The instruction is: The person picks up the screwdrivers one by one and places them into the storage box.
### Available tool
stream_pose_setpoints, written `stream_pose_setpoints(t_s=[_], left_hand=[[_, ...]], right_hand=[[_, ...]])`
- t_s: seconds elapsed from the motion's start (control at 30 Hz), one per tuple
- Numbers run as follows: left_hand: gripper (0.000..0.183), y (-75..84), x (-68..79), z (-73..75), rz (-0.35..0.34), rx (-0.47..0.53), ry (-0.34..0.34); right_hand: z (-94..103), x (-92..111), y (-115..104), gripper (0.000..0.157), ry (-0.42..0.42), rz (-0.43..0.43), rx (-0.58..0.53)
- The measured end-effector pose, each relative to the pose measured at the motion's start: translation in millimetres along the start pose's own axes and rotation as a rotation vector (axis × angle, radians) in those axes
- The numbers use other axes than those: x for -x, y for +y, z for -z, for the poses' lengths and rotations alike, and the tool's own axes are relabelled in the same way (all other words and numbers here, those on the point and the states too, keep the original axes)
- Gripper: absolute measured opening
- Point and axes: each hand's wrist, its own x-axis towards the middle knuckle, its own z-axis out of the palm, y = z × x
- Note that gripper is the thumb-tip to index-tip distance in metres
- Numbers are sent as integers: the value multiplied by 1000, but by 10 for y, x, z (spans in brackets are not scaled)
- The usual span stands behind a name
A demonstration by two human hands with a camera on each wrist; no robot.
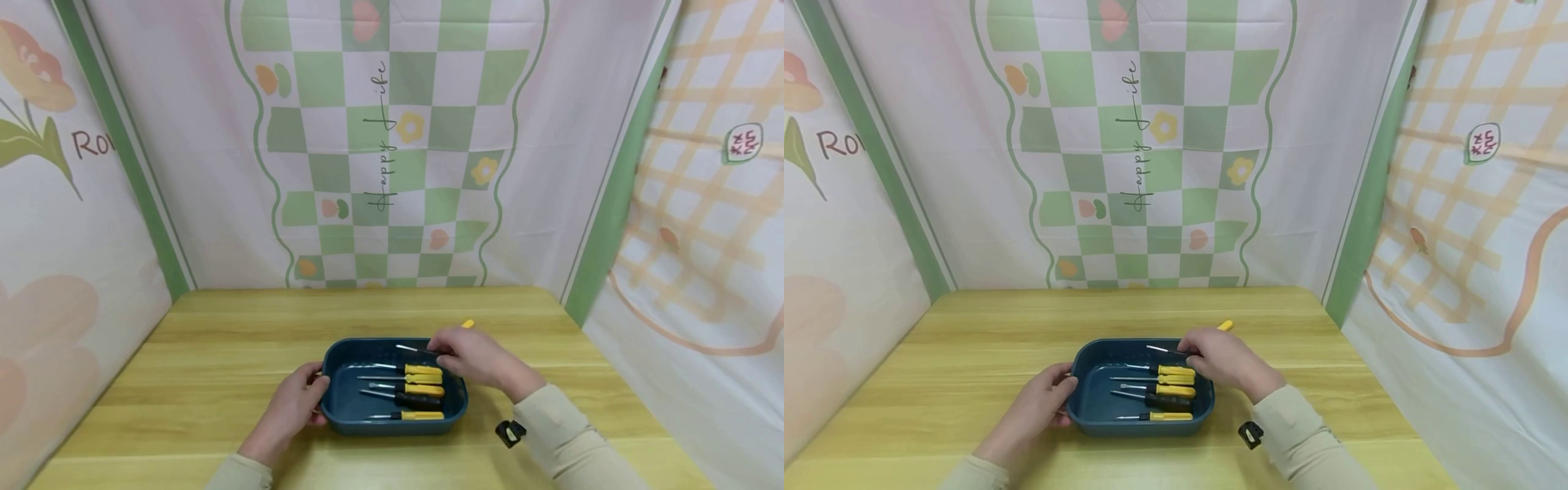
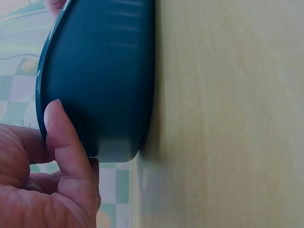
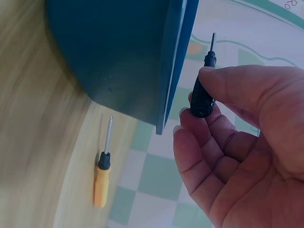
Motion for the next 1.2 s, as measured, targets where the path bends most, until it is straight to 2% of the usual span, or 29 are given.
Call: stream_pose_setpoints(t_s=[0.37,0.87,1.2], left_hand=[[41,-1,10,16,-2,2,-8],[41,-5,14,29,1,2,-15],[40,-11,4,27,-1,2,-15]], right_hand=[[-47,6,-66,17,-23,43,-35],[-102,25,-175,21,-88,9,-106],[-164,14,-231,23,-118,31,-136]])
